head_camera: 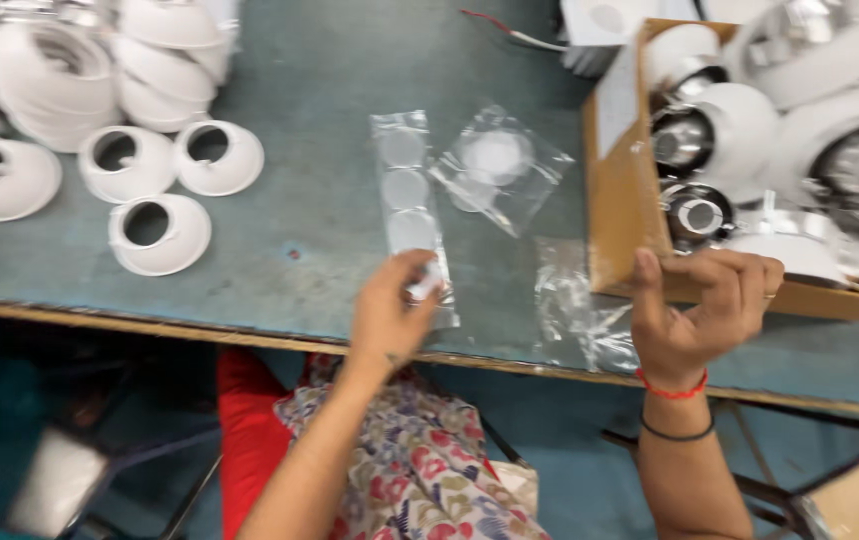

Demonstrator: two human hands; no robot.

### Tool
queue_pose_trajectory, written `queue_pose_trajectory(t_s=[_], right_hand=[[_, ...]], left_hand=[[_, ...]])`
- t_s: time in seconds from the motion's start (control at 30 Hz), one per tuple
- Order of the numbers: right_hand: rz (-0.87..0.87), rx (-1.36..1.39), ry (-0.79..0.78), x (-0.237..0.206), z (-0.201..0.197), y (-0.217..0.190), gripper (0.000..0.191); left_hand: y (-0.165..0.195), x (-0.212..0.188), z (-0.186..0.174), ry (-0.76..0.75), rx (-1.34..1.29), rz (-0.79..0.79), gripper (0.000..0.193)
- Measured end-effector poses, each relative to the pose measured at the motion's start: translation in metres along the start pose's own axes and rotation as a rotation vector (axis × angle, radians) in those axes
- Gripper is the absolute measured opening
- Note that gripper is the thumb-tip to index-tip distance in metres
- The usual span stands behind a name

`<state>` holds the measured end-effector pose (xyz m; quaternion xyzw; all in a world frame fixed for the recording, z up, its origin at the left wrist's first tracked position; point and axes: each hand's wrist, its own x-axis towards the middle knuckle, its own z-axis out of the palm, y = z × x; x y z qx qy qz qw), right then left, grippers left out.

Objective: The person assembles white plastic light fixture housings with metal reflectors and places them into a cardboard box. They also pack small circular plastic caps into clear poly bags, sealing each bag after filling it.

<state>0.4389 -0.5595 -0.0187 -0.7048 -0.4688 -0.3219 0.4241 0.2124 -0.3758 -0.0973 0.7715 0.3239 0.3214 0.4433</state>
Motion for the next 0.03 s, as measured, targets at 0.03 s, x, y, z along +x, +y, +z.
queue_pose_trajectory(t_s=[0.03], right_hand=[[0.031, 0.071, 0.002, -0.0006, 0.0019, -0.0042, 0.024]], left_hand=[[-0.0101, -0.0007, -0.0155, 0.013, 0.017, -0.006, 0.041]])
